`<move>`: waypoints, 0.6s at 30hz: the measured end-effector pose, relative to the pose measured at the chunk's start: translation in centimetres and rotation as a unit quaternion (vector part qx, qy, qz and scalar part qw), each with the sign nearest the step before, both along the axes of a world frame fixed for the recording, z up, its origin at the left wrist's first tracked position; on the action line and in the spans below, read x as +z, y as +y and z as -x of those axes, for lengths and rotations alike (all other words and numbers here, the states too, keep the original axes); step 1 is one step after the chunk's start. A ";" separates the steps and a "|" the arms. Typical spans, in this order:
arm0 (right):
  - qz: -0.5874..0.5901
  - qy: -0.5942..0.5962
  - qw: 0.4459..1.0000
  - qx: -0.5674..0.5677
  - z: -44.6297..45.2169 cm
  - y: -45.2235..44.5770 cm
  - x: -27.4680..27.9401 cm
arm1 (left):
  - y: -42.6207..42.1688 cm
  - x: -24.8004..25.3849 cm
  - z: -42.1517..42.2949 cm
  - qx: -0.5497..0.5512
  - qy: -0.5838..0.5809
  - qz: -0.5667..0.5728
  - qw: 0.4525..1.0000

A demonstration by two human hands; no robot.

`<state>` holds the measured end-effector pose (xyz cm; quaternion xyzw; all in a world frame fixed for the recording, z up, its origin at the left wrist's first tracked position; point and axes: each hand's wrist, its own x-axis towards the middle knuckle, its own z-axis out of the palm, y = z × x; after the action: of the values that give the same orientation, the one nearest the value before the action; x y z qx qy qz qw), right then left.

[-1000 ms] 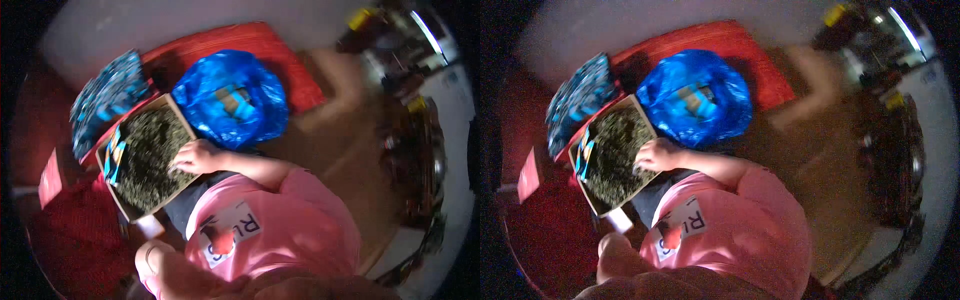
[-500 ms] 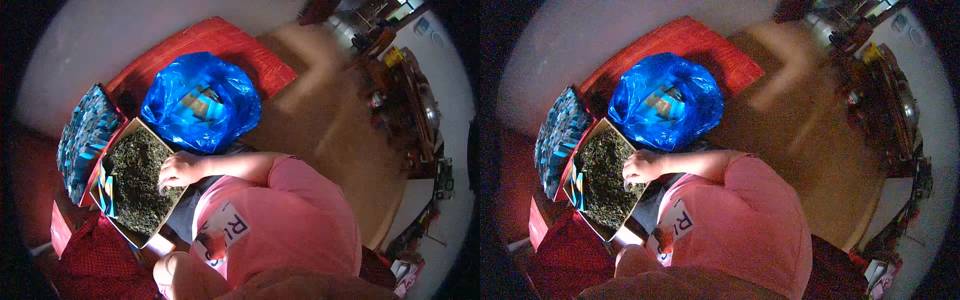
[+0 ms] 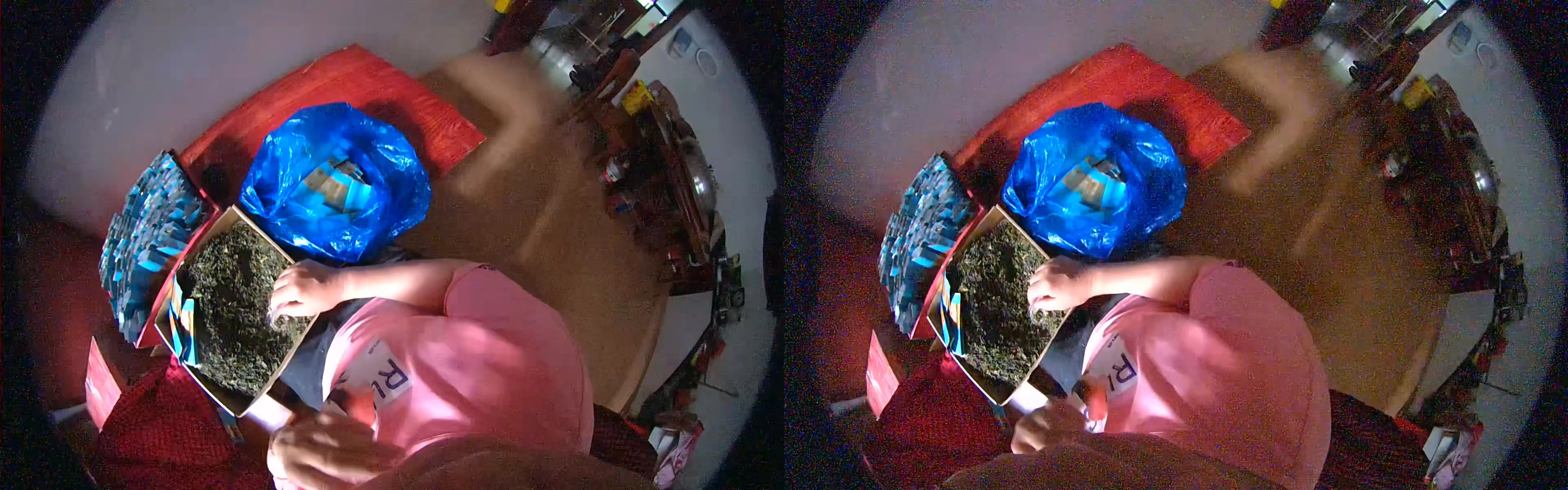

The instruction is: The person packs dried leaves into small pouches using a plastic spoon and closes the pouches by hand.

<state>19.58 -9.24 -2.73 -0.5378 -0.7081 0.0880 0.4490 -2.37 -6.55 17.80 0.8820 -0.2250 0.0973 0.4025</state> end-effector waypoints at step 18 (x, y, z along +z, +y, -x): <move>0.041 -0.018 0.999 0.000 -0.1 -0.1 0.3 | -0.6 -1.2 -0.8 -0.095 -0.102 -0.085 0.987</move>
<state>19.70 -9.38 -2.45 -0.5571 -0.7121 0.1072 0.4137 -1.57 -7.14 16.64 0.8733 -0.3547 0.1283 0.3084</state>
